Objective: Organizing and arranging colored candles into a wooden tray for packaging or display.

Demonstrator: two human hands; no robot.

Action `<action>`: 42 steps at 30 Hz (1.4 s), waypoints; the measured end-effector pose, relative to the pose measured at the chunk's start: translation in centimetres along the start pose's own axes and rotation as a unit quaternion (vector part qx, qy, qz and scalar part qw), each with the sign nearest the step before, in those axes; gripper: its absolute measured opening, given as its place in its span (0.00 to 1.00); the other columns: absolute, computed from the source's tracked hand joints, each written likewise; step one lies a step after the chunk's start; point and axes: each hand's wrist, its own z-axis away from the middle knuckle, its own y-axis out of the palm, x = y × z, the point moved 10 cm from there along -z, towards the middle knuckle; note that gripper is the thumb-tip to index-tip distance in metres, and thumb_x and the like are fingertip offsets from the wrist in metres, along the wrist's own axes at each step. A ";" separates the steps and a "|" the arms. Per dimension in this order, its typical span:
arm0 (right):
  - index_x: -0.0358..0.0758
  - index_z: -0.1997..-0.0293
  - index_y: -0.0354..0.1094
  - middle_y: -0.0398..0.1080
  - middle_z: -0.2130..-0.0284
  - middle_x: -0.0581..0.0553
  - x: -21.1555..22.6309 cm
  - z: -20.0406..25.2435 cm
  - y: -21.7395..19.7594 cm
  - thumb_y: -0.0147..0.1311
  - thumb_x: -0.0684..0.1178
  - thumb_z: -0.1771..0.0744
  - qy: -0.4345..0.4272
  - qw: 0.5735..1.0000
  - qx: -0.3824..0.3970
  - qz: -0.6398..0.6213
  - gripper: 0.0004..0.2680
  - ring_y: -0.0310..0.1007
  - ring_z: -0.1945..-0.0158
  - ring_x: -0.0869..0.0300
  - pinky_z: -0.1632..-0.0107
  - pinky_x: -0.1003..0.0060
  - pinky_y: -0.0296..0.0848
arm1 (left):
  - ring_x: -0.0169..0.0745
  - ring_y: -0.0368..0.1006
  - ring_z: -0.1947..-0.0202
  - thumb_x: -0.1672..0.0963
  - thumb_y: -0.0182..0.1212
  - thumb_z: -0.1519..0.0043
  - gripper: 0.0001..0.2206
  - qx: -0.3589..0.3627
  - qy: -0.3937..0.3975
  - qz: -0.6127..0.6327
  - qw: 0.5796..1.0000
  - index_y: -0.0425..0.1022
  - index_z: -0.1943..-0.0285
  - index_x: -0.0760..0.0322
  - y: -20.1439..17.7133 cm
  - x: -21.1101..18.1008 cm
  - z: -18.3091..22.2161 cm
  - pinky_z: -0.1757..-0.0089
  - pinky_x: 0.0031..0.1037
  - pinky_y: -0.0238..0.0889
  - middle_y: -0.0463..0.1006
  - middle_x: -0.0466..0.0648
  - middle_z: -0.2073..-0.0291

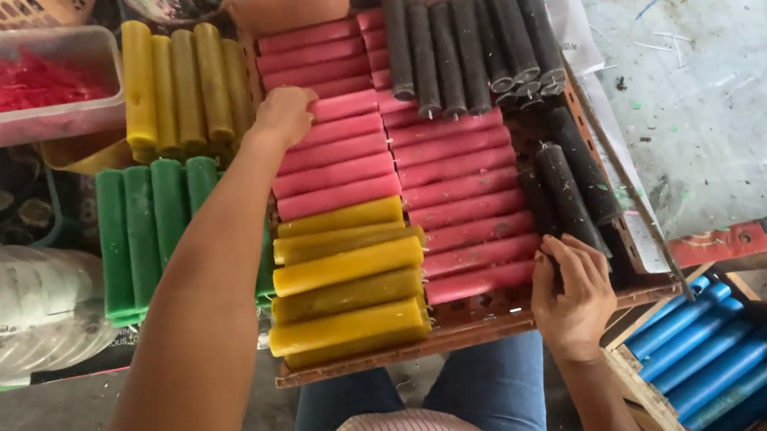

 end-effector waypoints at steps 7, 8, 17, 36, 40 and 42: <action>0.30 0.52 0.78 0.78 0.65 0.40 0.5 -0.5 -0.3 0.61 0.36 0.35 0.018 1.000 0.008 -0.015 0.08 0.79 0.54 0.42 0.51 0.50 0.78 | 0.73 0.62 0.34 0.54 0.58 0.32 0.19 0.006 0.002 0.024 1.000 0.73 0.31 0.47 4.2 2.4 -2.4 0.42 0.61 0.62 0.65 0.63 0.35; 0.29 0.53 0.77 0.78 0.65 0.39 0.7 -0.7 -0.5 0.60 0.35 0.36 0.015 1.000 0.008 -0.024 0.08 0.79 0.54 0.41 0.51 0.49 0.78 | 0.72 0.62 0.34 0.52 0.58 0.33 0.20 -0.013 -0.003 0.012 1.000 0.72 0.30 0.41 6.5 3.9 -4.4 0.42 0.61 0.61 0.65 0.56 0.32; 0.25 0.48 0.74 0.75 0.56 0.32 0.5 -0.9 -1.4 0.53 0.34 0.32 0.060 0.998 -0.020 -0.027 0.09 0.76 0.49 0.35 0.48 0.43 0.76 | 0.54 0.74 0.62 0.52 0.58 0.38 0.07 -0.002 0.236 0.002 0.972 0.74 0.59 0.56 10.4 -29.7 15.2 0.62 0.42 0.66 0.74 0.53 0.64; 0.30 0.48 0.74 0.74 0.56 0.37 -0.4 -0.2 -1.3 0.58 0.34 0.35 0.043 0.997 -0.034 -0.047 0.10 0.77 0.49 0.40 0.48 0.48 0.76 | 0.59 0.82 0.62 0.51 0.57 0.43 0.13 0.150 0.335 -0.077 0.927 0.83 0.62 0.63 11.3 -34.6 24.6 0.63 0.46 0.75 0.83 0.53 0.69; 0.30 0.47 0.73 0.74 0.54 0.34 -0.8 -0.5 -1.9 0.53 0.35 0.31 0.116 0.990 -0.041 -0.067 0.08 0.75 0.47 0.37 0.47 0.46 0.74 | 0.64 0.82 0.62 0.47 0.55 0.47 0.19 0.131 0.292 -0.014 0.947 0.82 0.62 0.64 3.6 -34.5 23.4 0.63 0.53 0.74 0.83 0.57 0.69; 0.29 0.46 0.72 0.73 0.53 0.33 0.8 -2.0 -2.3 0.50 0.35 0.30 0.140 0.985 -0.048 -0.088 0.08 0.74 0.45 0.36 0.47 0.44 0.73 | 0.65 0.82 0.61 0.46 0.51 0.44 0.21 0.121 0.271 -0.006 0.955 0.80 0.60 0.65 -0.4 -33.7 23.2 0.62 0.52 0.74 0.83 0.58 0.67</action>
